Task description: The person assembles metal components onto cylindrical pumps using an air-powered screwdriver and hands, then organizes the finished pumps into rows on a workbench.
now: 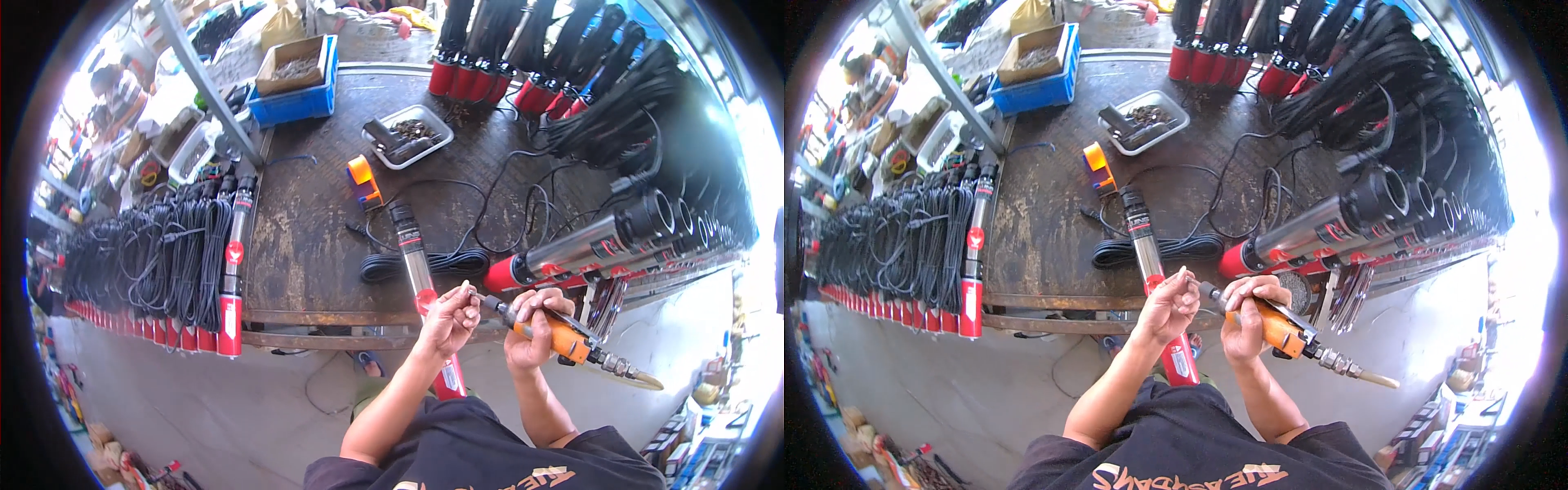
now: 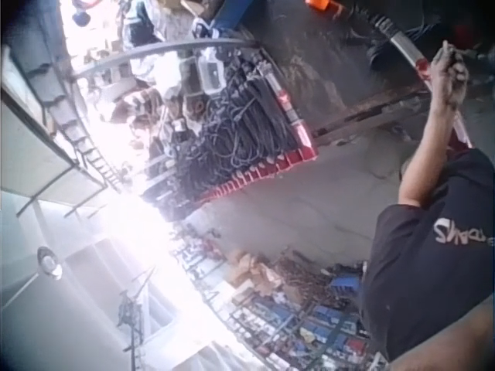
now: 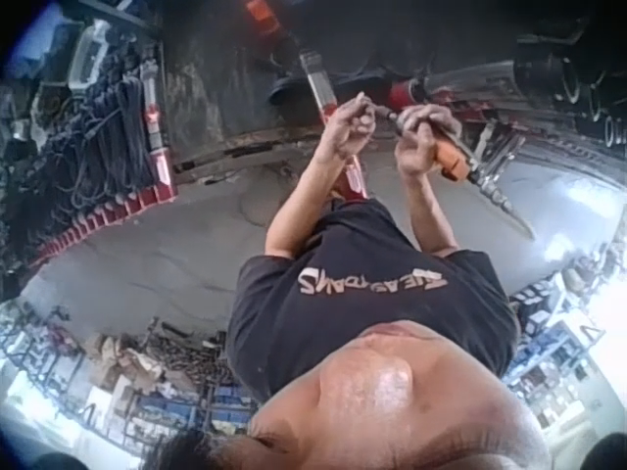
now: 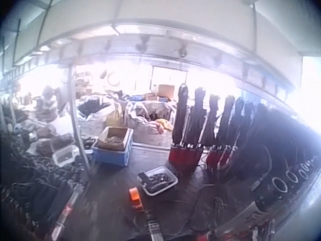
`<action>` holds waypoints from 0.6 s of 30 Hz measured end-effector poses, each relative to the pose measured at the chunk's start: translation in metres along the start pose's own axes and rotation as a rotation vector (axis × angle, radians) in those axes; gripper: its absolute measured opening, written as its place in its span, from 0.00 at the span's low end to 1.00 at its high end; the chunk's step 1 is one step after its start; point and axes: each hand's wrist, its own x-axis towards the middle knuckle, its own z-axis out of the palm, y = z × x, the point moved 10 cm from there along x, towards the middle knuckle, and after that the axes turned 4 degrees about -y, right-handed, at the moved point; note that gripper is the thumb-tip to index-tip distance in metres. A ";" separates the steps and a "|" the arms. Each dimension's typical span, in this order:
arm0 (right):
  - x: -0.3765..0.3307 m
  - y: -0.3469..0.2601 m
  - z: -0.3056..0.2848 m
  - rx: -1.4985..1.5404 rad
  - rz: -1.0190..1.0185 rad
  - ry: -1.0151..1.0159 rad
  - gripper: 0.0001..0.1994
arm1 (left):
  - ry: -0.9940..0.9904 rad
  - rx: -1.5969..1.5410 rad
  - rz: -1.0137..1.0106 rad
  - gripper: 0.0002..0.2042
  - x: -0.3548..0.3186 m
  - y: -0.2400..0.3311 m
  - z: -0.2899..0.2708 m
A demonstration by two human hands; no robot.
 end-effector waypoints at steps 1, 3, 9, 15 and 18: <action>0.002 0.007 0.007 0.001 0.015 -0.022 0.13 | -0.012 -0.027 0.007 0.08 0.000 0.008 -0.002; 0.006 0.022 0.018 0.033 0.053 -0.022 0.11 | -0.050 -0.063 0.034 0.08 -0.001 0.025 -0.004; 0.016 0.058 0.045 0.053 0.132 -0.030 0.11 | 0.026 0.024 0.099 0.07 -0.003 0.067 -0.012; 0.021 0.103 0.065 0.057 0.199 -0.092 0.11 | 0.085 -0.033 0.088 0.07 0.016 0.094 -0.040; 0.023 0.123 0.066 -0.003 0.165 -0.077 0.12 | 0.236 -0.118 0.117 0.07 0.030 0.104 -0.046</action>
